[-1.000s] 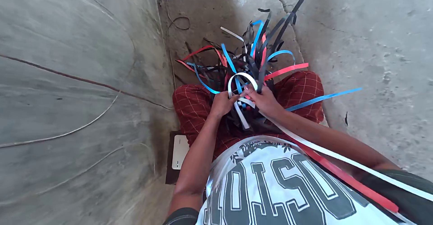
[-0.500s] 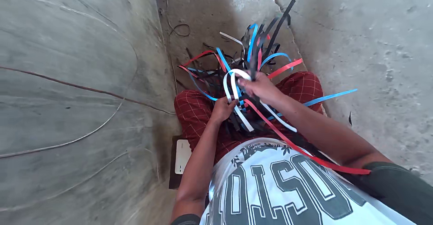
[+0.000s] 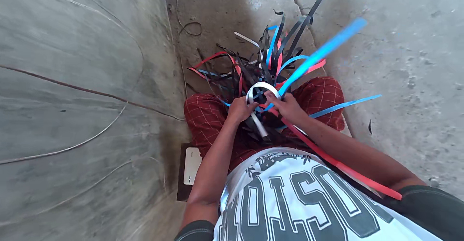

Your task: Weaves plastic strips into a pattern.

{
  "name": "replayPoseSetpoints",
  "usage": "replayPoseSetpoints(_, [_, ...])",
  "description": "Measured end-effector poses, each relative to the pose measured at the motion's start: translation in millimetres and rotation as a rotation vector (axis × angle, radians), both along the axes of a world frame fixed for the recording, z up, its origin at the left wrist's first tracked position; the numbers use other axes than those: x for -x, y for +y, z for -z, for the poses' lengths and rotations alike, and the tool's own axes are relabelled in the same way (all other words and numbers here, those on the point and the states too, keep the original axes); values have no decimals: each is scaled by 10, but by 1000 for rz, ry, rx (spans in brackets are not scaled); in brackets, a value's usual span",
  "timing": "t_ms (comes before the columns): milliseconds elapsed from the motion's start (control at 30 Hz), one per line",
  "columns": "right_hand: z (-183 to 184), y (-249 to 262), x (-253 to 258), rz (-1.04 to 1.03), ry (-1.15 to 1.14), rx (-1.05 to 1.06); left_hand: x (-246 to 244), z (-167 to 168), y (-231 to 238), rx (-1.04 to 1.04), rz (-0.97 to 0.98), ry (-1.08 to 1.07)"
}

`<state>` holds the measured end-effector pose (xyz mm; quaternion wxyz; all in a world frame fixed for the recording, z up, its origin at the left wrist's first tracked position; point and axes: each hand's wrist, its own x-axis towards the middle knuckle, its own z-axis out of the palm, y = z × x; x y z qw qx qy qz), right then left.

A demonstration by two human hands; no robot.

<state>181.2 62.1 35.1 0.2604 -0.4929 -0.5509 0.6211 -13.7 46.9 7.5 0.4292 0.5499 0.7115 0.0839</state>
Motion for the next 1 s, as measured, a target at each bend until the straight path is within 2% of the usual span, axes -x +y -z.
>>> replayPoseSetpoints(100, [9,-8,-63,27,-72,83,-40,35,-12,-19,-19,68])
replayPoseSetpoints(200, [219,-83,-63,-65,-151,427,-55,17,-38,-35,38,58])
replayPoseSetpoints(233, [217,-65,-29,-67,-137,470,-48,5,-48,-42,59,30])
replayPoseSetpoints(333, [-31,188,95,-29,-13,325,-29,-29,-97,-11,34,-49])
replayPoseSetpoints(467, [-678,548,276,101,231,86,11,29,-114,-25,-45,-62])
replayPoseSetpoints(533, [-751,593,254,67,378,22,13,59,-103,-24,-81,-53])
replayPoseSetpoints(567, [-674,591,223,22,374,13,15,79,-100,-15,-95,-43])
replayPoseSetpoints(600, [-527,583,186,-35,282,9,15,84,-95,3,-105,-31])
replayPoseSetpoints(700, [72,566,135,-292,-267,113,-13,21,-78,76,-82,-5])
replayPoseSetpoints(767, [361,527,131,-318,-408,172,-65,-6,-93,89,-71,-42])
replayPoseSetpoints(833, [435,465,86,-122,-329,102,-112,-63,-136,-1,-139,-113])
replayPoseSetpoints(867, [418,423,97,-26,-266,49,-106,-130,-180,-111,-202,-146])
replayPoseSetpoints(933, [375,356,106,62,-171,-41,-108,-265,-257,-440,-318,-145])
replayPoseSetpoints(1000, [359,284,54,95,-135,-129,-196,-424,-292,-719,-320,-91])
